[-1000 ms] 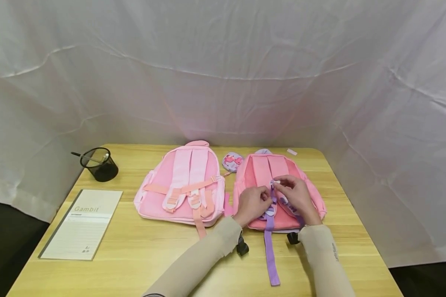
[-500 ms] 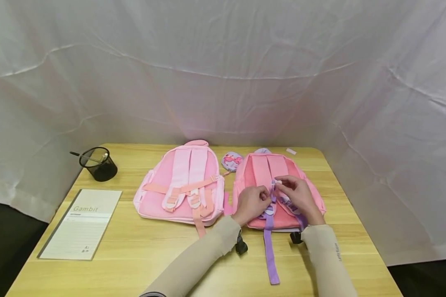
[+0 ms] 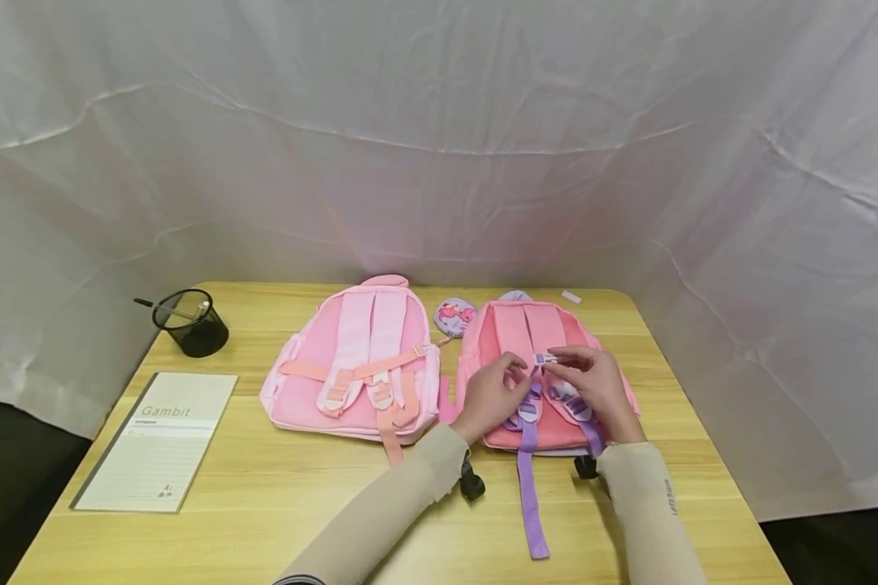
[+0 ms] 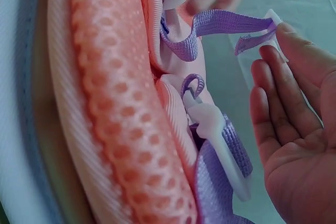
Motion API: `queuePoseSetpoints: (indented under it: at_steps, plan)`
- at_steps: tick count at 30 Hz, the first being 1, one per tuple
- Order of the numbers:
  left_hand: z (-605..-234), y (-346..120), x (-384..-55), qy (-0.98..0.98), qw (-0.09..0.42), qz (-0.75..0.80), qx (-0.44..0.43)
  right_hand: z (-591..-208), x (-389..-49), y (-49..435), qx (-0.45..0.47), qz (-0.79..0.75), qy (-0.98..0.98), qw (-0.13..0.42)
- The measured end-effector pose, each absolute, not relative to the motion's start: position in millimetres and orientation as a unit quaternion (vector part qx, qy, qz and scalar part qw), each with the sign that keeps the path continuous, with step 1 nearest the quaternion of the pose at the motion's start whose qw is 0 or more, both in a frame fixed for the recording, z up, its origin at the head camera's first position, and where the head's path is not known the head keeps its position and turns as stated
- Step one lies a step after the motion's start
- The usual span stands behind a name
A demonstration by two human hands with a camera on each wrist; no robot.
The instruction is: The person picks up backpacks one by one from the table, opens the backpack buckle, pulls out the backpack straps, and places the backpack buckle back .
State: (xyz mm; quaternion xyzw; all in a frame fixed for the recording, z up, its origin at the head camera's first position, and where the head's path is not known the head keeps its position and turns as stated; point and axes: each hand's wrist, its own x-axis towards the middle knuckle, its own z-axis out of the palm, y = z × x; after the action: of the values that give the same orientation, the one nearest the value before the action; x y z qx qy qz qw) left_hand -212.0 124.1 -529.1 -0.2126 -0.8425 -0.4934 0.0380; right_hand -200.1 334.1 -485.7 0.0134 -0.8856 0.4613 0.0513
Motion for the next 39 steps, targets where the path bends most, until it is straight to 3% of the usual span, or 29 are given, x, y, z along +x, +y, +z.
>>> queuePoseSetpoints:
  at_steps: [10, 16, 25, 39]
  plan:
    - [-527.7, 116.9, -216.8, -0.783, 0.073, -0.576, -0.224, -484.7, -200.0, 329.2, 0.037, 0.463, -0.884, 0.048]
    - [-523.6, 116.6, -218.7, -0.807, 0.082, -0.538, -0.228, -484.5, -200.8, 326.5, 0.053, 0.460, -0.885, 0.045]
    - [-521.0, 111.6, -222.1, -0.826, 0.137, -0.474, -0.274, -479.9, -200.2, 321.3, 0.068, 0.452, -0.888, 0.048]
    - [-522.1, 106.5, -219.7, -0.798, 0.072, -0.553, -0.229, -490.4, -203.2, 317.5, 0.132, 0.494, -0.859, 0.009]
